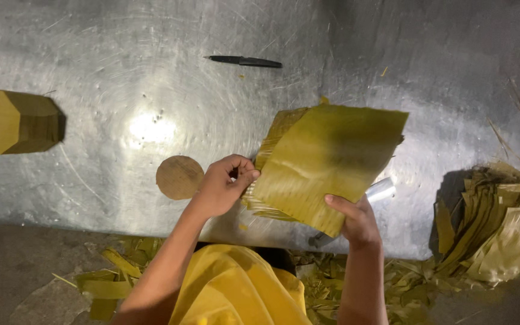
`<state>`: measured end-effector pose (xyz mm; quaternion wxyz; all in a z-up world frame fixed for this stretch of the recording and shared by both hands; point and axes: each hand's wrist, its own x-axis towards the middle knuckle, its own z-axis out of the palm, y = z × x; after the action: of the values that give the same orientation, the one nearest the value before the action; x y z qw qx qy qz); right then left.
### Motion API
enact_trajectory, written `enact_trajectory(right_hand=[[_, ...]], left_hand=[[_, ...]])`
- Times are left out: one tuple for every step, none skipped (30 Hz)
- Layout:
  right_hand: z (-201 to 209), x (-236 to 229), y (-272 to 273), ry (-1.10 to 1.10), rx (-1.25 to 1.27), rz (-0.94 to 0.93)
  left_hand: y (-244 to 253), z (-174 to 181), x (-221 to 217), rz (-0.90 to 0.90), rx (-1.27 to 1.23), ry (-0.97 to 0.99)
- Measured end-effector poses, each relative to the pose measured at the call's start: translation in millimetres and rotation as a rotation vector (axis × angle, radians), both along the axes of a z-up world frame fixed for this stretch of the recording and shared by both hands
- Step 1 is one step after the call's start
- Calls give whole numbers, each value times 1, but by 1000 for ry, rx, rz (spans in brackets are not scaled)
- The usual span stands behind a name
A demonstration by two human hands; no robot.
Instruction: The person uses a large knife to cut stacks of dried leaves on a metal table. They repeatedly align the leaves with a wooden template, trim the edges, and move the cut pieces aside.
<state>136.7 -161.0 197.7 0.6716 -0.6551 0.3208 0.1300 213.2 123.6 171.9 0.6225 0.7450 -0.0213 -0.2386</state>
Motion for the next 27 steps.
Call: enact_trajectory(right_hand=[[-4,-6,5,9,-7,5],[-10,-11,9,-19,22,25],[-18,-16,12,-47,52,45],[-28,-23,15,-70,82,63],[-41,-31,17,-57,59,93],[-57,-39,18,-42,37,127],[-74,-49,17,-26,15,161],[-95,-57,19,-30,126,165],[-121,-63,25,-34,237,168],[-144,-76,27,-31,345,164],[-167,-91,29,48,321,124],[-191,-100,34,120,301,96],[-212,-109,37,191,280,68],[-231,-115,39,219,375,33],[-245,-123,40,248,469,-3],[-254,-131,38,286,559,-41],[-261,-135,35,313,577,-74],[-268,-132,34,334,600,-97],[-273,-126,35,355,623,-120],[-271,-128,35,343,624,-127],[-269,-128,35,332,625,-134],[-266,-129,34,317,623,-151],[-261,-131,33,340,605,-169],[-258,-126,35,354,589,-177],[-254,-122,36,368,573,-185],[-251,-118,40,331,594,-179],[-247,-114,43,294,616,-173]], left_hand=[[6,4,-5,-13,19,24],[11,8,-9,-25,38,44],[17,11,-14,2,39,-1],[23,15,-23,27,40,-42],[29,16,-32,51,41,-83],[32,16,-43,50,67,-87],[36,14,-56,48,93,-90],[41,9,-70,52,121,-91],[43,1,-82,90,148,-78],[41,-11,-96,121,173,-58],[38,-25,-110,152,199,-39],[34,-40,-120,184,202,-41],[29,-56,-128,216,205,-43],[25,-71,-135,252,208,-48],[22,-84,-143,268,255,-20],[15,-95,-153,283,300,17],[9,-103,-164,299,343,54],[6,-111,-169,345,339,39],[2,-118,-173,391,336,24],[1,-121,-184,426,332,15],[2,-125,-194,473,344,-6],[6,-128,-202,510,352,-27],[13,-131,-214,546,360,-49],[25,-134,-222,597,330,60],[46,-137,-232,646,298,168],[69,-138,-245,685,568,-148],[100,-138,-260,762,571,-134]])
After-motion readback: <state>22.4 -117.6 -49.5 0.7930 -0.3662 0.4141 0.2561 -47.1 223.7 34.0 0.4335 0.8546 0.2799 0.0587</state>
